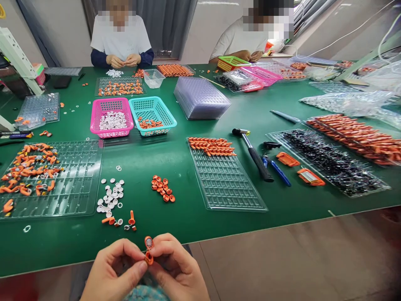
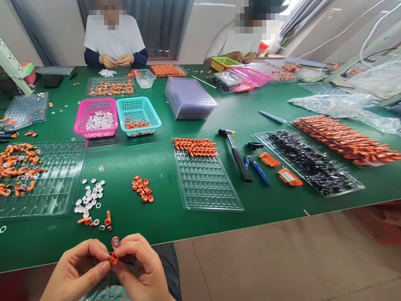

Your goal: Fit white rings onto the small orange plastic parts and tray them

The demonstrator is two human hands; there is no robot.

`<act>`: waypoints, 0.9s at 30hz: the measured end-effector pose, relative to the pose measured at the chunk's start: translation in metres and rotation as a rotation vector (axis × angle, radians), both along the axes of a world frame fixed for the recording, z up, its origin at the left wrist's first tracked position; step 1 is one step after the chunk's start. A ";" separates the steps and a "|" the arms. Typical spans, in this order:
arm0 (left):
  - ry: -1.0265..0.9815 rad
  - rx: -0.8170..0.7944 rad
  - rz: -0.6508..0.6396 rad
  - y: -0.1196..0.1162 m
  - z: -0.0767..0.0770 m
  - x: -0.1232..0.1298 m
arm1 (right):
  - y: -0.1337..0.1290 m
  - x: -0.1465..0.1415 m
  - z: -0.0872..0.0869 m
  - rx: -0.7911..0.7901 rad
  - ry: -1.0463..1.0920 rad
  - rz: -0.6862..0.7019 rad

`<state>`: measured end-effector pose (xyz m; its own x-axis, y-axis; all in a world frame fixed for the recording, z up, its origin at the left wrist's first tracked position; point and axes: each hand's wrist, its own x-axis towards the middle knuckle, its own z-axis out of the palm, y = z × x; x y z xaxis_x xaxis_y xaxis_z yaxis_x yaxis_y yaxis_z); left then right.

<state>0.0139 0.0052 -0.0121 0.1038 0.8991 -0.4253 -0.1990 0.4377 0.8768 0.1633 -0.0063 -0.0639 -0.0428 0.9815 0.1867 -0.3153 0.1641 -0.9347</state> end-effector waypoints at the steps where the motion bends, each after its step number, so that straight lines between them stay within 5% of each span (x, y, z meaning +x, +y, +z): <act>1: 0.010 0.011 -0.006 0.000 -0.001 0.000 | 0.000 0.000 0.000 0.010 0.002 -0.005; 8: 0.028 0.062 -0.030 0.001 -0.004 0.001 | -0.001 0.001 0.006 0.043 -0.074 -0.024; 20: -0.179 -0.135 -0.015 0.006 0.001 0.007 | 0.000 0.005 0.008 0.107 -0.193 -0.092; 27: -0.165 -0.076 -0.178 0.010 -0.013 0.000 | 0.006 0.007 0.012 0.190 -0.203 -0.107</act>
<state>0.0136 0.0152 -0.0253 0.3315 0.8266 -0.4548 -0.2502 0.5419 0.8024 0.1699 0.0000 -0.0523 0.0037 0.9305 0.3662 -0.0967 0.3648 -0.9260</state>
